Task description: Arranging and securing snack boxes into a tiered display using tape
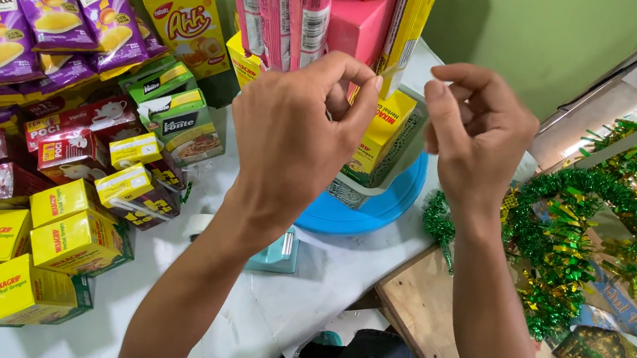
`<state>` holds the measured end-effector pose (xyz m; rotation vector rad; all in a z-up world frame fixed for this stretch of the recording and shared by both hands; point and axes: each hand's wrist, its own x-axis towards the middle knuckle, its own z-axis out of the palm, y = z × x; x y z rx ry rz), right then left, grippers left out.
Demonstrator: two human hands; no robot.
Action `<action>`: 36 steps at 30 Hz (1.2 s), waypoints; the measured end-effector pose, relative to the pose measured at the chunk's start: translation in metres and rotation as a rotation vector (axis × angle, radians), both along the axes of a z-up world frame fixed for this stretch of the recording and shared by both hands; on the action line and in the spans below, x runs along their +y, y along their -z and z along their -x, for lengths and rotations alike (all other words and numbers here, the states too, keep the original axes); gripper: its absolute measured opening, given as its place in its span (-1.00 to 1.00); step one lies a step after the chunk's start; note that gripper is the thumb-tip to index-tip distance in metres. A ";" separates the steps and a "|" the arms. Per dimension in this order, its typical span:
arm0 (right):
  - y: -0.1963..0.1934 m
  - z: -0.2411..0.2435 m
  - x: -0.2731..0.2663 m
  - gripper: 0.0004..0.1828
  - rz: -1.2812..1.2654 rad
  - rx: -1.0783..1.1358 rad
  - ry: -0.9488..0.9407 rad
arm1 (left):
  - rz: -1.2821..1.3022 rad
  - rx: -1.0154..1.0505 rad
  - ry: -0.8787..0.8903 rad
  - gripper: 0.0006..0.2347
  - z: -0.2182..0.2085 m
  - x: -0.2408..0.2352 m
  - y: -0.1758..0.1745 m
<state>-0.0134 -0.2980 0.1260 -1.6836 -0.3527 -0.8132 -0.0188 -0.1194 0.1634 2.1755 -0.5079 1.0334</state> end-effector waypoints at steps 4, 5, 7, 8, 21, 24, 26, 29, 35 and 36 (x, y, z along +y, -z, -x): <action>-0.004 -0.021 -0.010 -0.85 0.035 -0.059 0.006 | -0.028 -0.029 -0.037 -0.91 -0.006 -0.005 -0.004; -0.006 -0.026 -0.010 -0.78 0.065 -0.065 -0.051 | -0.059 -0.052 -0.089 -0.90 -0.007 -0.006 -0.005; -0.011 -0.032 -0.008 -0.71 0.093 -0.071 -0.110 | -0.092 -0.076 -0.143 -0.89 -0.010 -0.008 -0.005; -0.014 -0.035 -0.005 -0.68 0.091 -0.093 -0.167 | -0.128 -0.095 -0.201 -0.88 -0.011 -0.010 -0.004; -0.005 -0.056 0.001 -0.66 0.027 -0.129 -0.230 | -0.227 -0.058 -0.322 -0.88 -0.019 -0.019 -0.006; -0.005 -0.056 0.004 -0.65 0.014 -0.142 -0.211 | -0.219 -0.114 -0.311 -0.87 -0.020 -0.020 -0.004; -0.004 -0.056 0.004 -0.66 0.031 -0.154 -0.191 | -0.219 -0.104 -0.309 -0.85 -0.020 -0.020 -0.005; -0.003 -0.057 0.006 -0.67 0.035 -0.155 -0.156 | -0.233 -0.098 -0.324 -0.84 -0.020 -0.021 -0.003; -0.003 -0.056 0.006 -0.67 0.016 -0.138 -0.161 | -0.243 -0.107 -0.387 -0.80 -0.023 -0.028 -0.001; -0.003 -0.056 0.006 -0.66 0.012 -0.124 -0.160 | -0.253 -0.100 -0.417 -0.80 -0.024 -0.029 -0.001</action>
